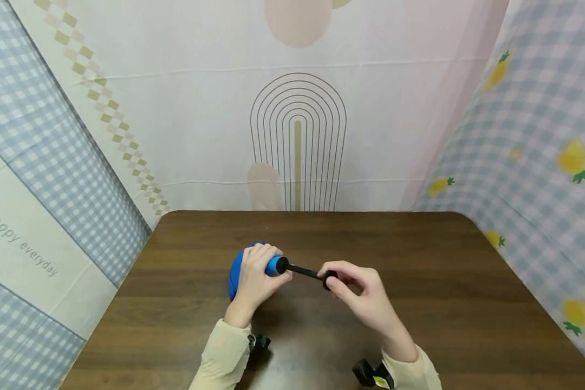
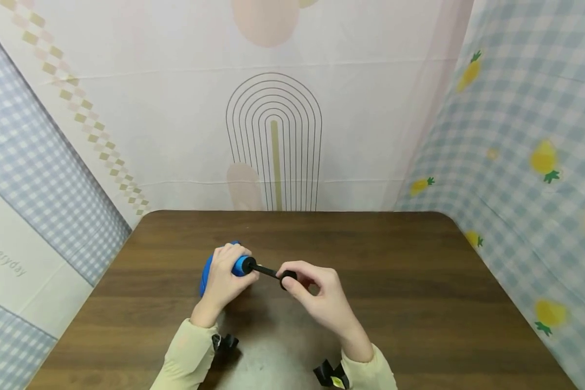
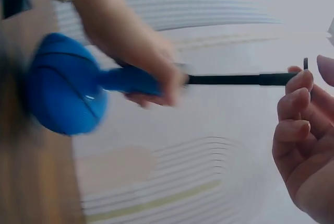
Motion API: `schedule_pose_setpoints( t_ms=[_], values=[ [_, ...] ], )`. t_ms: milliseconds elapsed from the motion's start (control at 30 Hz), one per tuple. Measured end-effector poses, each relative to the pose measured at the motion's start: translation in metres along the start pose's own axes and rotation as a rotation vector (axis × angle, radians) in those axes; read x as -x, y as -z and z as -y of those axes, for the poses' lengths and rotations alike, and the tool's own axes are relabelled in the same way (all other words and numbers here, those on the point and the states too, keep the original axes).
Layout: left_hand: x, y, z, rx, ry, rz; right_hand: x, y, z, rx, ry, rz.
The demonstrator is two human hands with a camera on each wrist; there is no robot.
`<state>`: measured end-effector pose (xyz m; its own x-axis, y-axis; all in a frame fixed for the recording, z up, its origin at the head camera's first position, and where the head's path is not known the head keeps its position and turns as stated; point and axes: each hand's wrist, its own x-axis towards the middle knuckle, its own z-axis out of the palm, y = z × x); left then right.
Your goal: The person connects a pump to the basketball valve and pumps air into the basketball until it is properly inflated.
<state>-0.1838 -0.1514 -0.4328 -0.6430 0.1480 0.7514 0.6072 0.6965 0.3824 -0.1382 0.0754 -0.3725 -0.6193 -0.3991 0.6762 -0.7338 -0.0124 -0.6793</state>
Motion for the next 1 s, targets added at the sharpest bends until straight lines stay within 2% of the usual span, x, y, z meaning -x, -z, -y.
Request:
schedule_pose_setpoints(
  t_ms=[133,200,300,467,667,800,900,1000],
  values=[
    [-0.003,0.014,0.004,-0.019,-0.039,-0.019,0.001,0.002,0.004,-0.005,0.077,0.005],
    [-0.005,0.020,0.006,-0.039,-0.048,-0.046,0.001,0.000,-0.001,-0.008,0.058,0.000],
    [-0.004,0.023,0.012,-0.084,-0.017,-0.061,0.001,-0.007,-0.016,0.000,-0.016,-0.023],
    [0.003,0.013,0.016,-0.158,0.020,0.028,0.005,-0.026,-0.048,0.001,-0.088,-0.023],
    [0.004,-0.003,0.007,-0.152,-0.046,0.117,0.010,-0.044,-0.073,0.008,-0.061,0.003],
    [0.005,-0.006,0.002,-0.134,-0.043,0.144,0.011,-0.040,-0.072,0.056,-0.121,0.053],
    [0.005,-0.006,0.002,-0.093,0.003,0.170,0.008,-0.030,-0.062,0.103,-0.175,0.097],
    [0.003,-0.005,0.003,-0.042,0.057,0.188,0.004,-0.016,-0.049,0.101,-0.173,0.107]
  ],
)
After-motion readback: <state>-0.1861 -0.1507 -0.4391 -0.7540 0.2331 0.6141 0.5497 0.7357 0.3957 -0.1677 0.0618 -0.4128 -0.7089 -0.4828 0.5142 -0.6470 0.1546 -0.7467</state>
